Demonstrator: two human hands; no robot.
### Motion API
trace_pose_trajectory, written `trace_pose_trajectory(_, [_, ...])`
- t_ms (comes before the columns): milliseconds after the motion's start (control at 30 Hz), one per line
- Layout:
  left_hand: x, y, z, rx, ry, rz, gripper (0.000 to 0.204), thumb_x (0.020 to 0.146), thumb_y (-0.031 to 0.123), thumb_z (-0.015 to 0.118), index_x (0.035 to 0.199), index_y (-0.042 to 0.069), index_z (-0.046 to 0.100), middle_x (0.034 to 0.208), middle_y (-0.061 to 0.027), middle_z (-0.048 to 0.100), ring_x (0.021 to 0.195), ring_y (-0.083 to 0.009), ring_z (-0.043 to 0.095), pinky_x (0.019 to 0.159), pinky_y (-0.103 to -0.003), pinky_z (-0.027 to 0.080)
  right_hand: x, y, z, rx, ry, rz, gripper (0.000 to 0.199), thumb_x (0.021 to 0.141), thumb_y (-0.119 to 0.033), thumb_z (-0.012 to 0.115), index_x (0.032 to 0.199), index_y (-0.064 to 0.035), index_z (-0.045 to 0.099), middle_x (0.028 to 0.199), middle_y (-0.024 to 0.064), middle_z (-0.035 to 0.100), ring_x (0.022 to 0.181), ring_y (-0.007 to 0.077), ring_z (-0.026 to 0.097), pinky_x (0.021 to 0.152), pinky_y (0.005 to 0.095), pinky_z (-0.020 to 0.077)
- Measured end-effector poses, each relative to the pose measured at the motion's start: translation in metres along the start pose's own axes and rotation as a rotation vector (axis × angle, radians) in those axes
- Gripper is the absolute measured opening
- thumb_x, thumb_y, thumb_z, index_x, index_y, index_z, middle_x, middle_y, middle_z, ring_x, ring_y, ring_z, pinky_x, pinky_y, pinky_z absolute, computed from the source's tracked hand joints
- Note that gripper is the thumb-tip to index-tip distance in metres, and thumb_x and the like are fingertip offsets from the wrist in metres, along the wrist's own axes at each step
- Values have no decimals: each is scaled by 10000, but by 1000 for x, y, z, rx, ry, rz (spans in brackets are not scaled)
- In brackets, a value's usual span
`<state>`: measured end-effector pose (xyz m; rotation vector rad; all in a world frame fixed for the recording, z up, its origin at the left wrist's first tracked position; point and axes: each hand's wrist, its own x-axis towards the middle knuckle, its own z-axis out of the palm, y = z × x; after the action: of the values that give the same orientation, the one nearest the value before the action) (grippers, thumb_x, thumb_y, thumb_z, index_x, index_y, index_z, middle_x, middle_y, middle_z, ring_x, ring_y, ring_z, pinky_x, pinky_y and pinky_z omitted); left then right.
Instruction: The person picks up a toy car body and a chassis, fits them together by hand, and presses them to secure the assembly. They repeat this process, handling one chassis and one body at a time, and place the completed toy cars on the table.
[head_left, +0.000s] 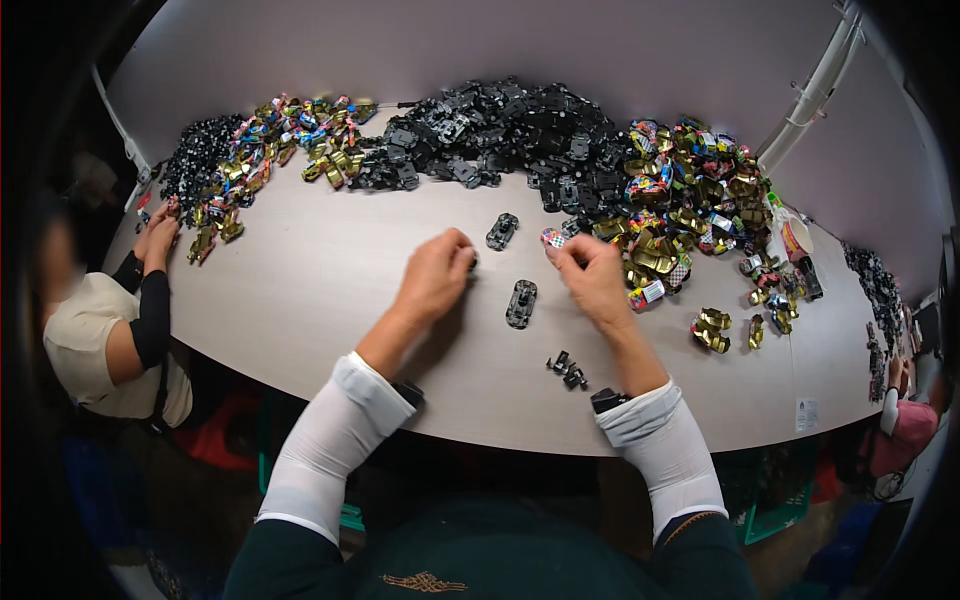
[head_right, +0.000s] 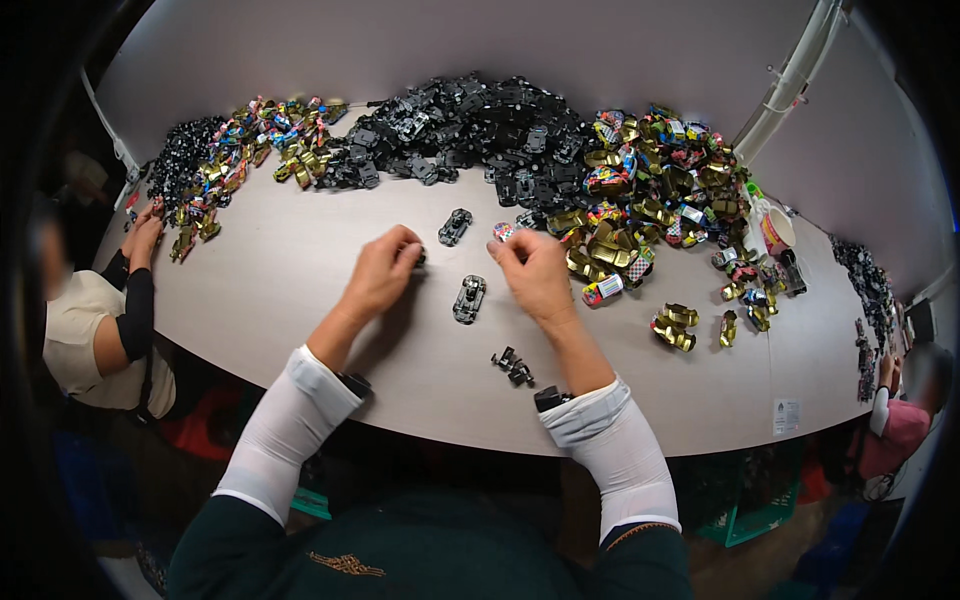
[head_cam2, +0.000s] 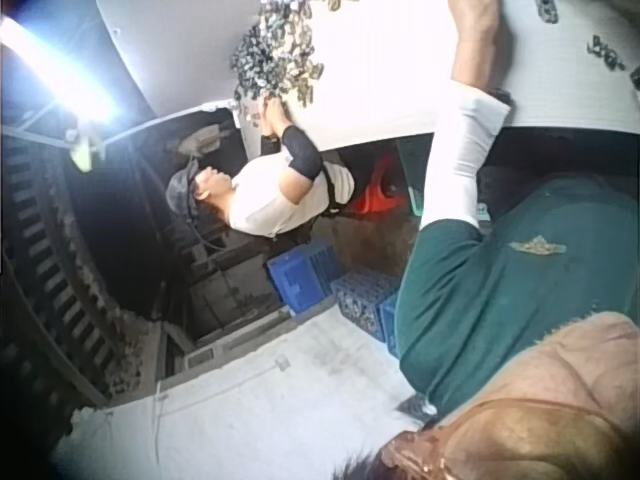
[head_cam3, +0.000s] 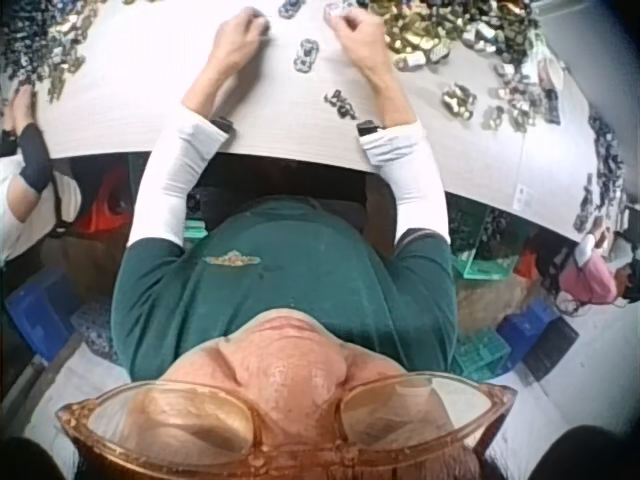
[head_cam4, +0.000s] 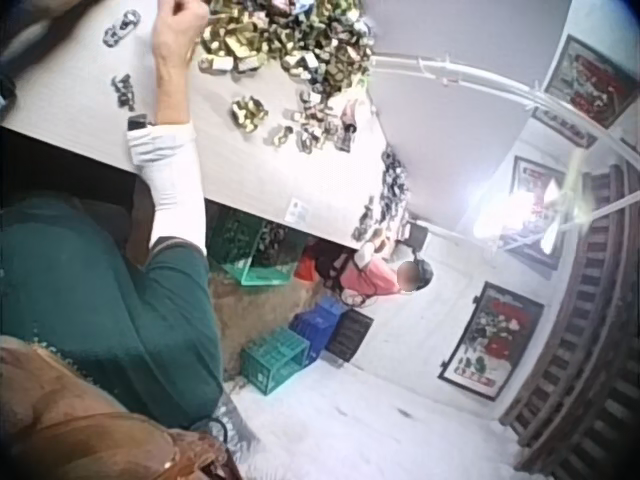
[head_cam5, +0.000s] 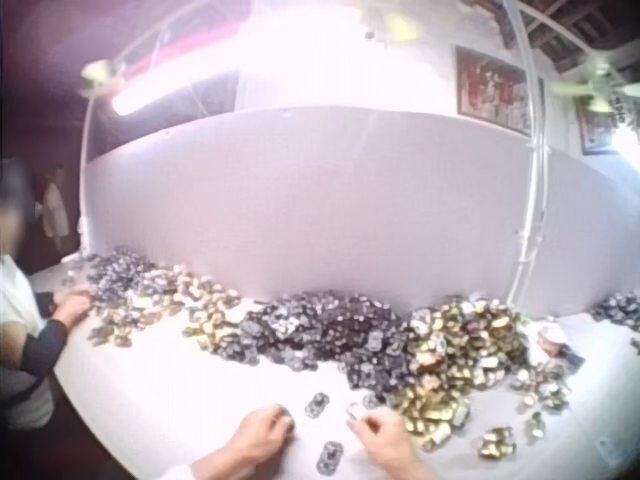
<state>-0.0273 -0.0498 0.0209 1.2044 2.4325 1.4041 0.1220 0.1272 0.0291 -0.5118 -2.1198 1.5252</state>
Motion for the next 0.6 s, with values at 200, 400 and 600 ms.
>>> trace_pose_trajectory(200, [14, 2, -25, 602, 1, 224, 100, 827, 132, 619, 826, 36, 647, 838, -129, 627, 828, -301, 551, 753, -385, 436, 21, -12, -29, -707, 283, -81, 286, 749, -229, 736, 647, -36, 550, 588, 110, 587, 559, 289, 591, 528, 391, 449])
trace_pose_trajectory(400, [57, 20, 34, 531, -11, 224, 219, 767, 115, 675, 964, 43, 614, 931, -146, 632, 887, -328, 560, 807, -424, 452, 25, 0, -12, -887, 165, -128, 367, 719, -376, 745, 778, -33, 630, 798, 155, 628, 763, 349, 623, 658, 450, 489])
trace_pose_trajectory(600, [60, 4, 43, 502, -11, 187, 279, 729, 78, 692, 980, 2, 596, 904, -156, 640, 884, -330, 602, 794, -397, 493, 22, 7, -2, -993, 35, -74, 309, 715, -318, 736, 823, -37, 664, 861, 165, 628, 805, 359, 620, 718, 453, 500])
